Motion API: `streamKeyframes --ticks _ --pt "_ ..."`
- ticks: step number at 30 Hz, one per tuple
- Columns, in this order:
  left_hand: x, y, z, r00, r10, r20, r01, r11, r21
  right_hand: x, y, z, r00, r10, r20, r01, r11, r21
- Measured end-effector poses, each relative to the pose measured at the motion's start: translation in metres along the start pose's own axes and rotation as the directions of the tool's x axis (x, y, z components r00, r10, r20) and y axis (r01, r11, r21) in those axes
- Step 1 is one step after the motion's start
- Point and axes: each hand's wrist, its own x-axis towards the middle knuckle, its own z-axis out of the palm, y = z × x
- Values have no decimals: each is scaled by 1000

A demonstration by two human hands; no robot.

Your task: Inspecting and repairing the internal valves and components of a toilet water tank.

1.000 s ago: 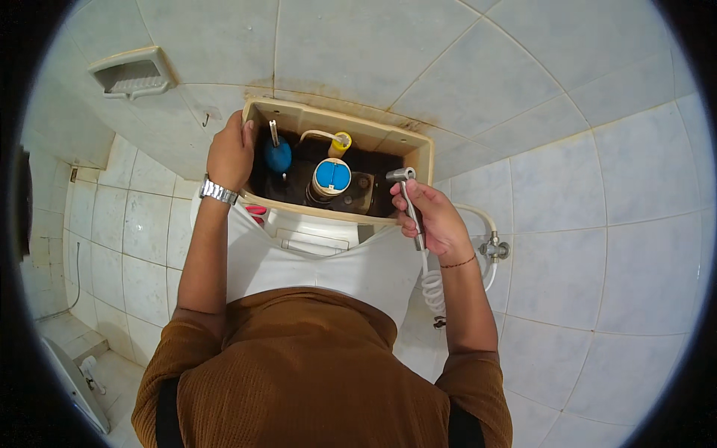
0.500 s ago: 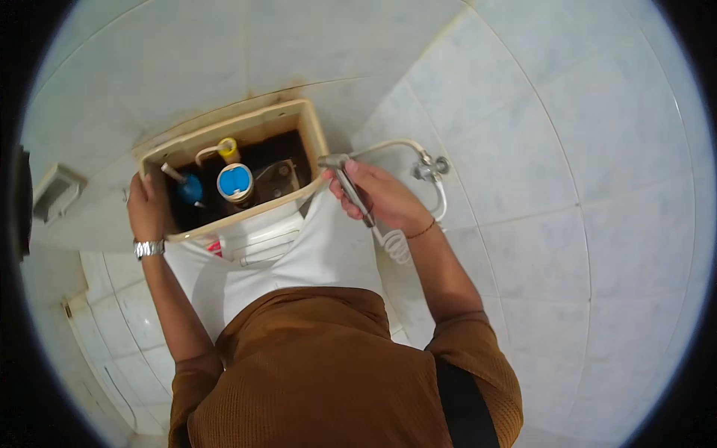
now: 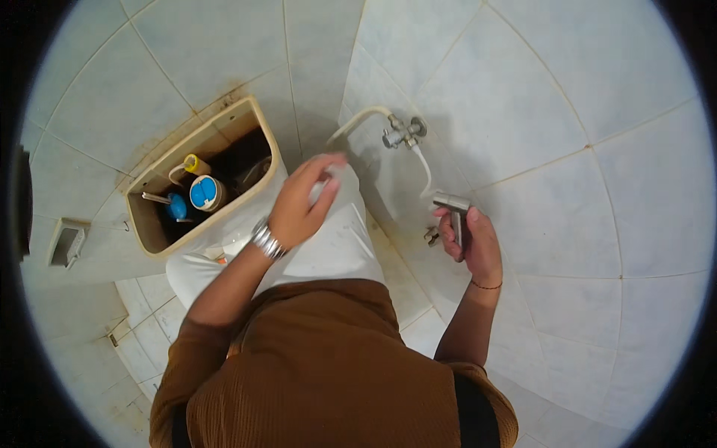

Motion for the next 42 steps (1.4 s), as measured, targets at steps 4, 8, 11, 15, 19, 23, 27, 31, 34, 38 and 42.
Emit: streamKeyframes --ticks 4,8,11,15,19,23,27,31,34,38,42 --pt "53 -41 74 990 143 -13 -138 972 189 -16 4 -8 996 -80 -37 78 995 -58" --pt "79 -41 100 993 -3 114 -15 987 161 -16 9 -12 968 -202 -150 206 978 11" --pt "86 -42 107 996 -61 66 44 974 224 -11 11 -9 908 -332 -256 357 932 59" --pt "79 -43 113 994 -110 -21 112 957 268 -8 8 -13 893 -371 -255 394 918 43" --pt "78 -46 115 972 -235 6 234 972 31 -16 16 -26 934 -298 -195 296 954 -42" --pt "77 -57 121 834 -460 305 544 595 -591 -28 32 -30 953 -206 -224 175 973 -149" --pt "79 -59 124 808 -460 368 567 438 -697 -43 45 -38 952 -146 -269 95 976 -193" --pt "83 -64 124 832 -448 328 516 407 -754 -52 44 -39 935 -79 -345 9 980 -200" --pt "87 -66 121 838 -426 340 517 424 -743 -59 42 -42 946 -47 -321 -17 981 -194" --pt "87 -64 118 822 -464 331 556 523 -646 -75 52 -55 976 52 -212 -114 949 -293" --pt "86 -60 115 797 -484 361 601 573 -557 -87 114 -69 972 186 -141 -233 804 -547"
